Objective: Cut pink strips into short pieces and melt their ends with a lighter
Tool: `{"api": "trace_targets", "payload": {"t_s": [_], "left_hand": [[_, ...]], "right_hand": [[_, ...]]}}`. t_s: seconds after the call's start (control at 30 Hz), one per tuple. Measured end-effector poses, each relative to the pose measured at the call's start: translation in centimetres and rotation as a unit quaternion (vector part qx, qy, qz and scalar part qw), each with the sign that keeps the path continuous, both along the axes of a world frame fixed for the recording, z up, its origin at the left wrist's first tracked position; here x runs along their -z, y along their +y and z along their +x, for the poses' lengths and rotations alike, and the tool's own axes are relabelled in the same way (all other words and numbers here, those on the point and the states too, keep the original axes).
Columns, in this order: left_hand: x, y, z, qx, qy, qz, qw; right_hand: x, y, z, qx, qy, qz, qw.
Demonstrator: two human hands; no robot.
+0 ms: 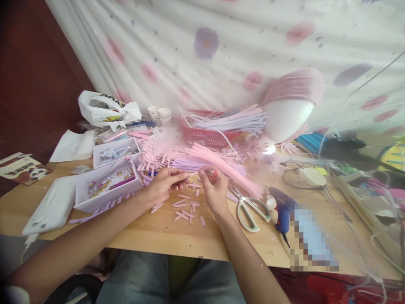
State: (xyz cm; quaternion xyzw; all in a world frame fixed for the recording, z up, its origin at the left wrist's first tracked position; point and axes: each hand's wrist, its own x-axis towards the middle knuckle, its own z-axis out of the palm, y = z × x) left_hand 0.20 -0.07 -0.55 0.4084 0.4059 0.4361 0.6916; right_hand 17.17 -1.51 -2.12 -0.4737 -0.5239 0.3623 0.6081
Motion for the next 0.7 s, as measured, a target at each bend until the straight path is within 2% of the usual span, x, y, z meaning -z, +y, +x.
{"api": "trace_targets", "payload": {"t_s": [0.17,0.33,0.47,0.7], "left_hand": [[-0.07,0.08,-0.04,0.013,-0.013,-0.02,1.0],[-0.04,0.16,-0.1,0.015,-0.022,-0.023,0.999],[-0.01,0.16,-0.14,0.02,-0.028,-0.024,0.999],[0.0,0.13,-0.28,0.027,-0.053,-0.025,0.998]], "right_hand": [[-0.37,-0.14,-0.07,0.029,-0.01,0.013,0.999],[-0.22,-0.08,-0.02,0.014,-0.042,0.0,0.999],[-0.07,-0.05,-0.12,0.03,-0.023,0.01,0.999],[-0.12,-0.3,-0.3,0.005,-0.013,-0.008,1.0]]}}
